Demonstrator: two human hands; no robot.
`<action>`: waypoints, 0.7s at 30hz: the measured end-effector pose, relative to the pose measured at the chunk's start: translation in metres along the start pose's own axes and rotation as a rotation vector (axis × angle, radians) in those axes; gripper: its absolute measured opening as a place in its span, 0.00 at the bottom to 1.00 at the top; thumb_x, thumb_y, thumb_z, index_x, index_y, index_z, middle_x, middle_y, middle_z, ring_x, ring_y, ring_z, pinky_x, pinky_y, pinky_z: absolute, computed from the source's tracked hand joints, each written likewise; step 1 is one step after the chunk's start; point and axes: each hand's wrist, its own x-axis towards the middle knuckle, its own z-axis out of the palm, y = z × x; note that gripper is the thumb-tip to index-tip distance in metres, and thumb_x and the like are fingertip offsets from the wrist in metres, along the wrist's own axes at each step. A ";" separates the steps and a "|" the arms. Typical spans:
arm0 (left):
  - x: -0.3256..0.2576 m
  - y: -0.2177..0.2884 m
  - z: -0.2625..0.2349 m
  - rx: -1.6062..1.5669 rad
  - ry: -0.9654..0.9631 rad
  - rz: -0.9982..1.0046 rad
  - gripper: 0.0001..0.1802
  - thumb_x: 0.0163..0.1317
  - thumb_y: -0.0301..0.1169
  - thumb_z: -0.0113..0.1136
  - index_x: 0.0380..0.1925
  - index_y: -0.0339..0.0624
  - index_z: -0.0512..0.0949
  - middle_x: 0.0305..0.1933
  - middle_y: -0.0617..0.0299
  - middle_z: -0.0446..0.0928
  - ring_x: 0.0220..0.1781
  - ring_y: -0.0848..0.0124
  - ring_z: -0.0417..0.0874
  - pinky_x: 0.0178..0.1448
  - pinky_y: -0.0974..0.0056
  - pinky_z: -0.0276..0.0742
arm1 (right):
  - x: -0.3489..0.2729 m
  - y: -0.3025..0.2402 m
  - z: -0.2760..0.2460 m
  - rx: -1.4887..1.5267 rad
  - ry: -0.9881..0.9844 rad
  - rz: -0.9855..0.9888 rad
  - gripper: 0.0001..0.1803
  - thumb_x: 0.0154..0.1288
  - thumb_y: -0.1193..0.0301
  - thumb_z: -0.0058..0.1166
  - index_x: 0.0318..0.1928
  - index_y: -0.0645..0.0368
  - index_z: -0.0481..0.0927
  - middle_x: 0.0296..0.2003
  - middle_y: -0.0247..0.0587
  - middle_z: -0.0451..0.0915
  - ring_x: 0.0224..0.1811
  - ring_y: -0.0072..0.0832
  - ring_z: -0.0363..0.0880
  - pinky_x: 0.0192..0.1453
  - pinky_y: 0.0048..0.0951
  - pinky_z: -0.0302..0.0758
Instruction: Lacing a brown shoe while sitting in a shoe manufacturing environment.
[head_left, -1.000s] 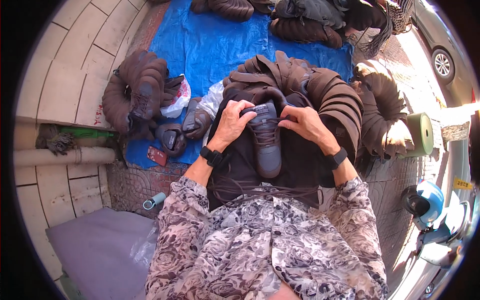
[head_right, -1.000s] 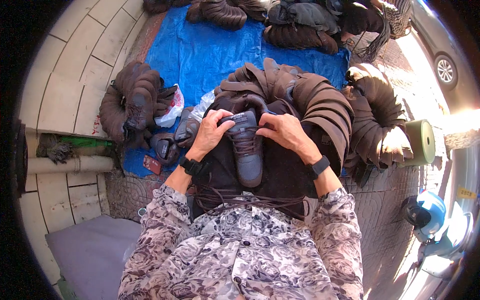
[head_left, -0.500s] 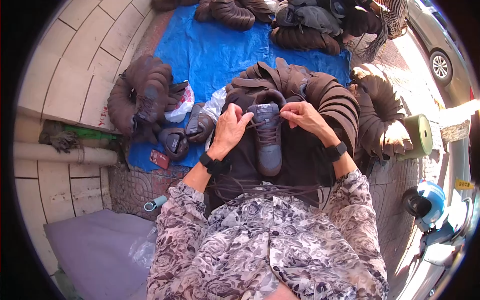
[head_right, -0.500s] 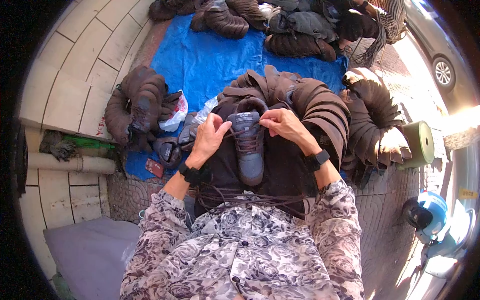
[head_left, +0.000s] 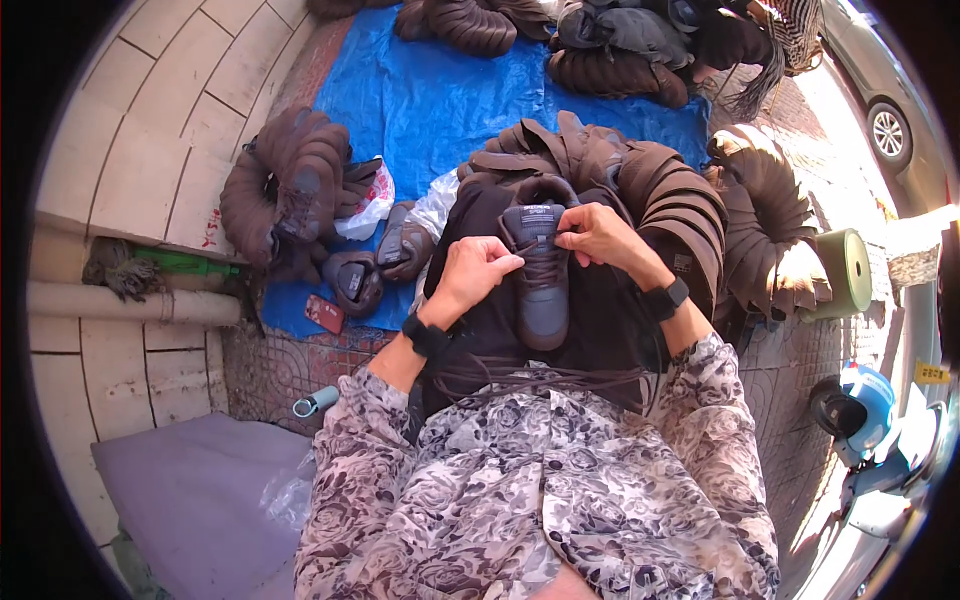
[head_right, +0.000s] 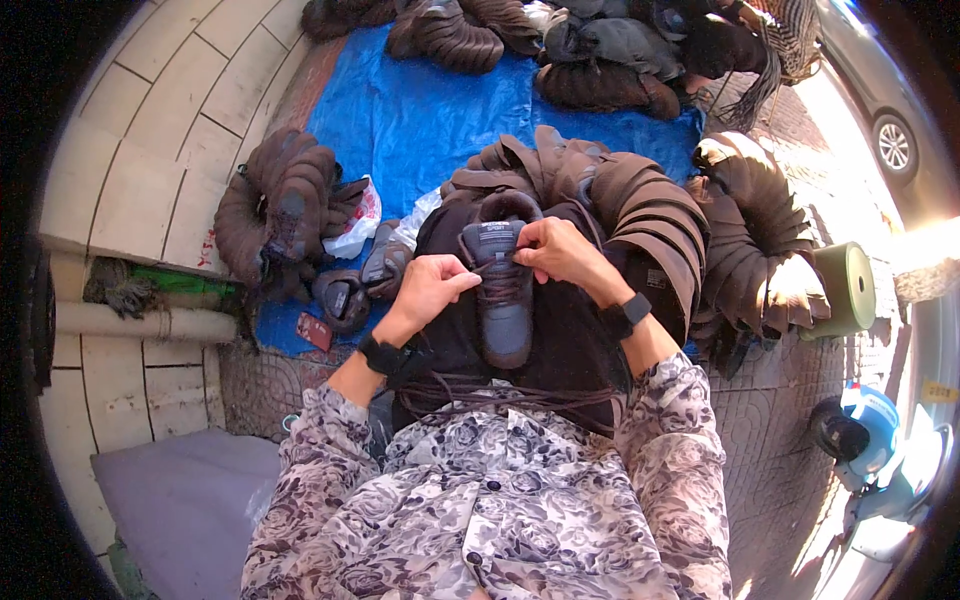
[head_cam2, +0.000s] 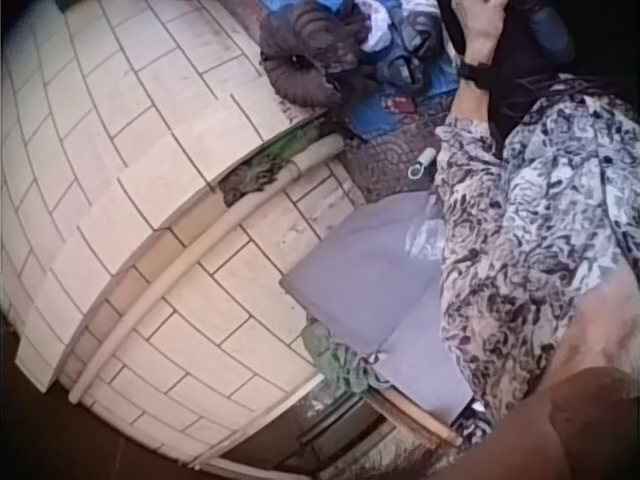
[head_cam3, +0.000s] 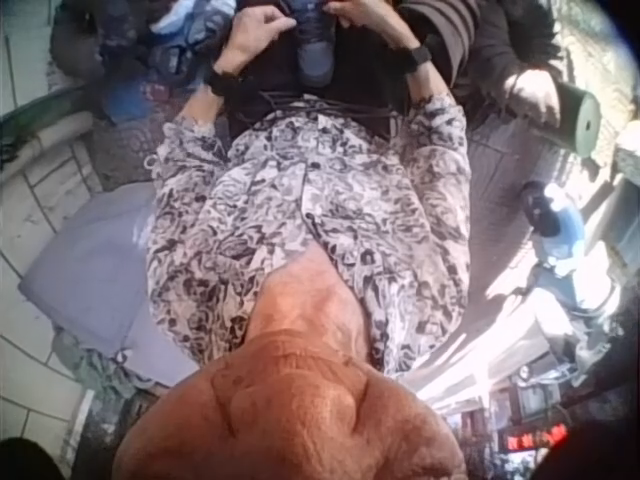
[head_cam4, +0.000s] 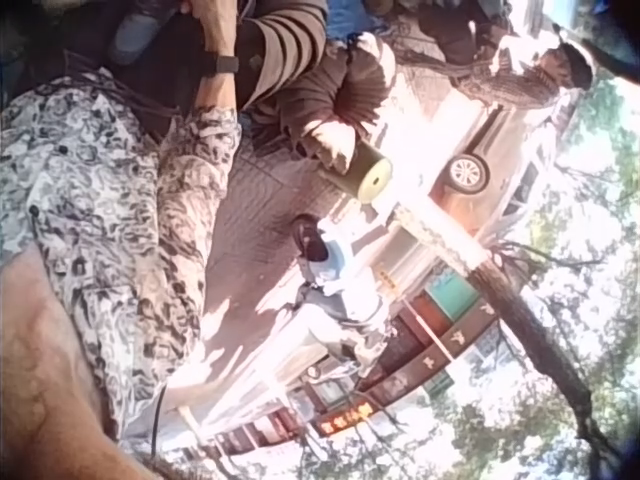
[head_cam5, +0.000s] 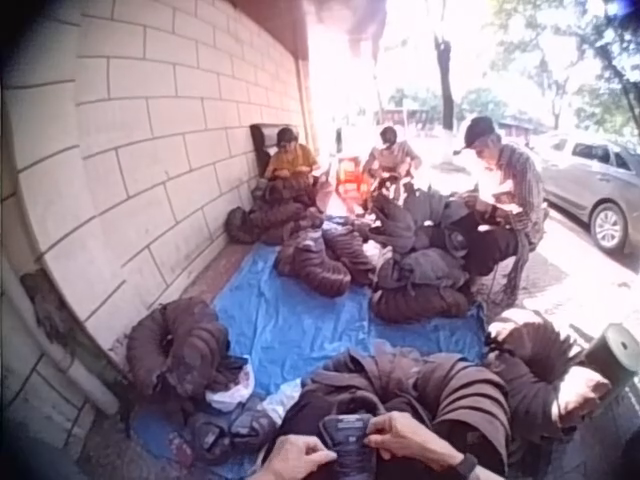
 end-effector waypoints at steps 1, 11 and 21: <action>-0.004 0.003 0.000 0.373 0.203 0.256 0.09 0.51 0.33 0.63 0.22 0.38 0.78 0.16 0.60 0.73 0.18 0.63 0.76 0.22 0.61 0.69 | -0.001 0.001 0.008 -0.154 0.151 -0.024 0.07 0.61 0.69 0.52 0.30 0.60 0.78 0.13 0.31 0.73 0.12 0.16 0.68 0.17 0.18 0.62; -0.021 -0.004 -0.007 0.286 0.003 0.259 0.07 0.52 0.31 0.60 0.23 0.38 0.77 0.25 0.50 0.76 0.29 0.54 0.79 0.33 0.56 0.72 | -0.016 0.005 0.021 -0.141 0.415 -0.260 0.05 0.58 0.75 0.56 0.33 0.65 0.77 0.17 0.30 0.72 0.20 0.15 0.67 0.24 0.21 0.66; 0.004 0.013 -0.005 0.289 0.259 0.616 0.05 0.55 0.22 0.57 0.33 0.35 0.77 0.32 0.55 0.76 0.38 0.59 0.77 0.42 0.62 0.73 | -0.022 0.006 0.002 -0.295 0.319 -0.208 0.12 0.59 0.66 0.57 0.28 0.65 0.78 0.16 0.40 0.73 0.17 0.22 0.69 0.22 0.24 0.67</action>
